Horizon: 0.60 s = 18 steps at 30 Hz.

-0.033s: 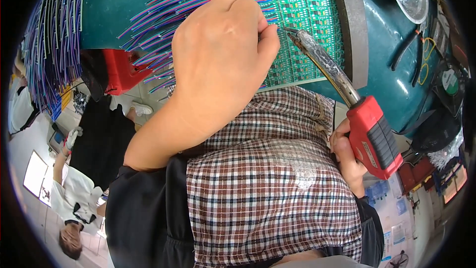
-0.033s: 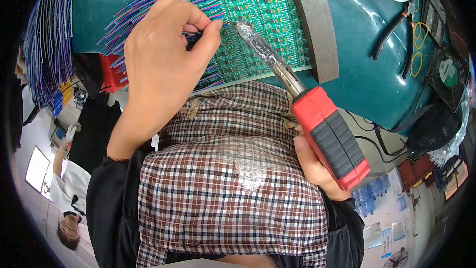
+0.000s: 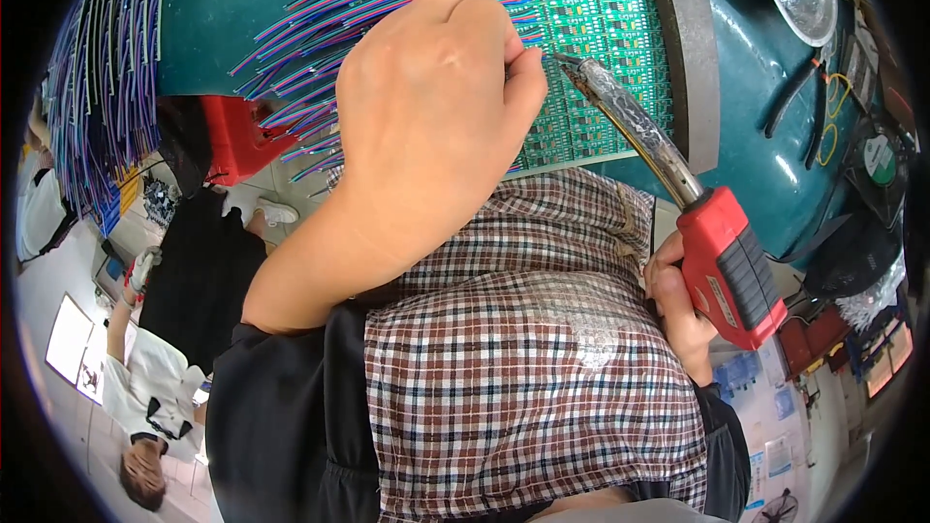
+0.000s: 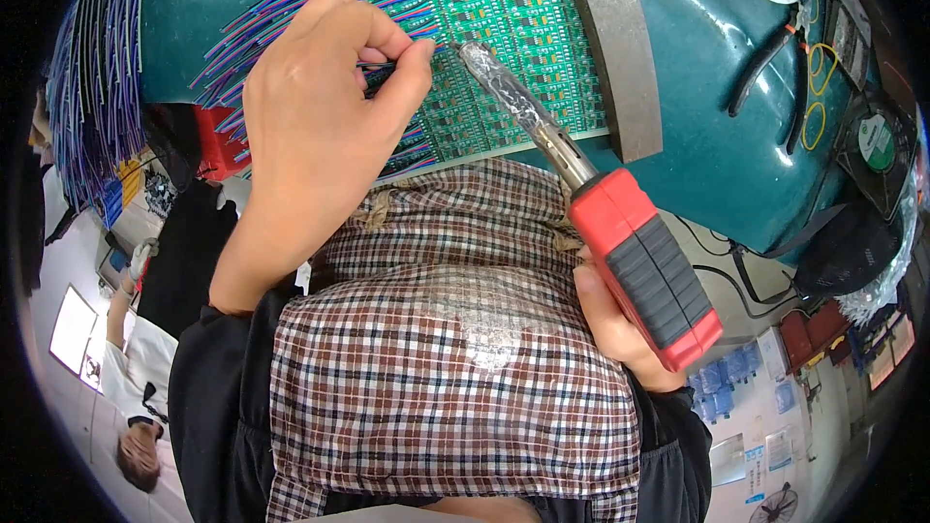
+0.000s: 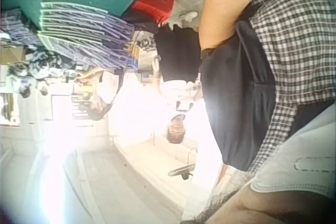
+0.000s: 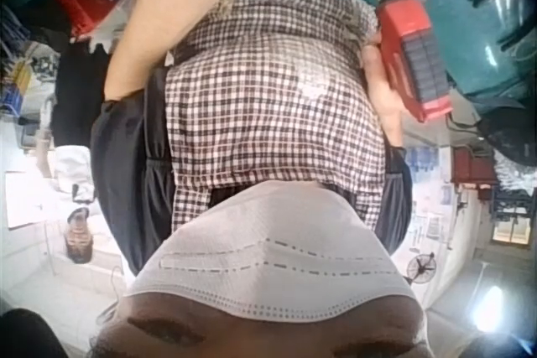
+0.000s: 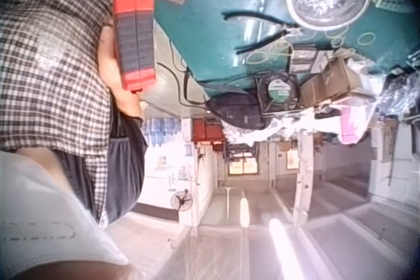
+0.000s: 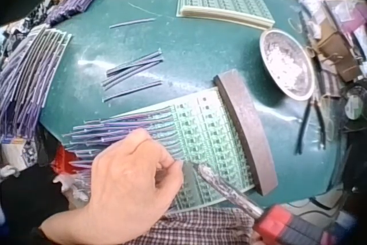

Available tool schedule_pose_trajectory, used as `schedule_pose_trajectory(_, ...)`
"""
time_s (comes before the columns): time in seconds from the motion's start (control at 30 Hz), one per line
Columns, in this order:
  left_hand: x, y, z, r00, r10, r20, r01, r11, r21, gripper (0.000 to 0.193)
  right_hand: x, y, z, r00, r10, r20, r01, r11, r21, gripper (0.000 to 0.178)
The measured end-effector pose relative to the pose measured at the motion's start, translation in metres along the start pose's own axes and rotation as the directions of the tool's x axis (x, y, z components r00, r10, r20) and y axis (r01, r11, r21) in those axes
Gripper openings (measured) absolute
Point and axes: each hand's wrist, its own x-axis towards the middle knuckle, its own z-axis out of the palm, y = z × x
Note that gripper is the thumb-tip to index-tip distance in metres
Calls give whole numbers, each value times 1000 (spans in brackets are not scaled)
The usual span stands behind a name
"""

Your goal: The person attaches ribbon wires to circuit boards by positioning the wire ends onto the board contacts and soldering them with a soldering iron.

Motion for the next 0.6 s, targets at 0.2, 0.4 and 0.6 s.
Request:
schedule_pose_trajectory(0.2, -1, 1, 1, 1000, 13, -9, -12, 1000, 24, 19, 2, 1, 2, 1000, -10, -21, 10, 1000, 8, 12)
schedule_pose_trajectory(0.4, -2, 0, 3, 999, 42, -32, -41, 999, 32, 19, 2, 0, 3, 999, -27, -34, 29, 998, 54, 11)
schedule_pose_trajectory(0.6, -3, 0, 3, 999, 40, -29, -39, 999, 38, 20, -2, 9, 0, 999, -38, -21, 40, 991, 124, 13)
